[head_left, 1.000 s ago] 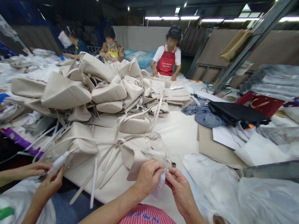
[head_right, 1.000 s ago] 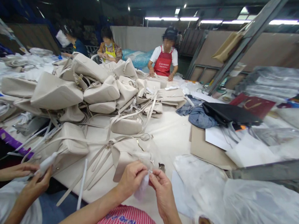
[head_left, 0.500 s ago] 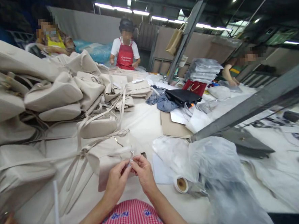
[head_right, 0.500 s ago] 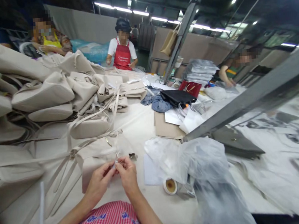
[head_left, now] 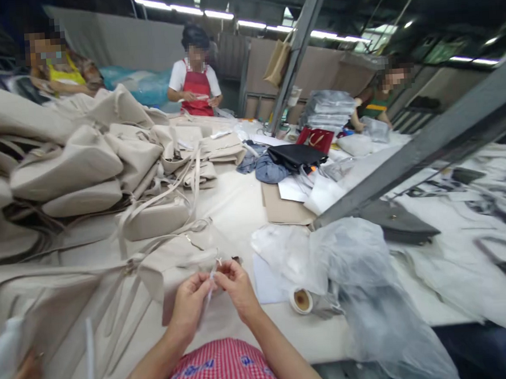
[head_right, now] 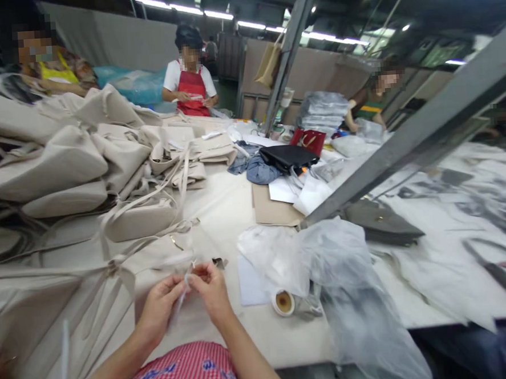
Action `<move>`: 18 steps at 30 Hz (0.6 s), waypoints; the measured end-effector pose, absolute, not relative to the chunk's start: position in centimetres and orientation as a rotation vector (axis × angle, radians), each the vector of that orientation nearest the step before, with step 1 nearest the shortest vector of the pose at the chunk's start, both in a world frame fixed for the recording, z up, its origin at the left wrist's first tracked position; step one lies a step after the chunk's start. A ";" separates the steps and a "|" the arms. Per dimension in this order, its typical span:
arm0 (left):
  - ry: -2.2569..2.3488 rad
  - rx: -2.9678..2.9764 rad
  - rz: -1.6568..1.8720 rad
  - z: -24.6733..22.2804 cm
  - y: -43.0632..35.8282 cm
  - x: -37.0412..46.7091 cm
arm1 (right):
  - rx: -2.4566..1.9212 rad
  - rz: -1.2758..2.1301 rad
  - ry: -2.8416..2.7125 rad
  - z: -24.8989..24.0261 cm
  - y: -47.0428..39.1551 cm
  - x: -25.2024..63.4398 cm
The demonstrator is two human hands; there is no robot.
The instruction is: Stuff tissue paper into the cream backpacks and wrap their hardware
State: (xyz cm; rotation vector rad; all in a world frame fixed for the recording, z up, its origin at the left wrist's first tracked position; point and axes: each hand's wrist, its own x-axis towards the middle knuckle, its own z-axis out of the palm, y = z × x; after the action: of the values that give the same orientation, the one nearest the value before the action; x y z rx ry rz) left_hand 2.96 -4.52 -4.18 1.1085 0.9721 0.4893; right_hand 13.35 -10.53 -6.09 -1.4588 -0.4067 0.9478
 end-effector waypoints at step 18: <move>1.021 1.449 0.432 -5.2 -1.4 2.5 | -2.594 0.274 0.087 -11.2 -35.6 31.2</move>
State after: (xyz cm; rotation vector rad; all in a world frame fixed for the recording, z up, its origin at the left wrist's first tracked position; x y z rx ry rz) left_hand 2.50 -1.42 -5.22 1.4492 1.0212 0.4324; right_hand 31.17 -35.56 -11.21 -2.5941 0.0867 0.2739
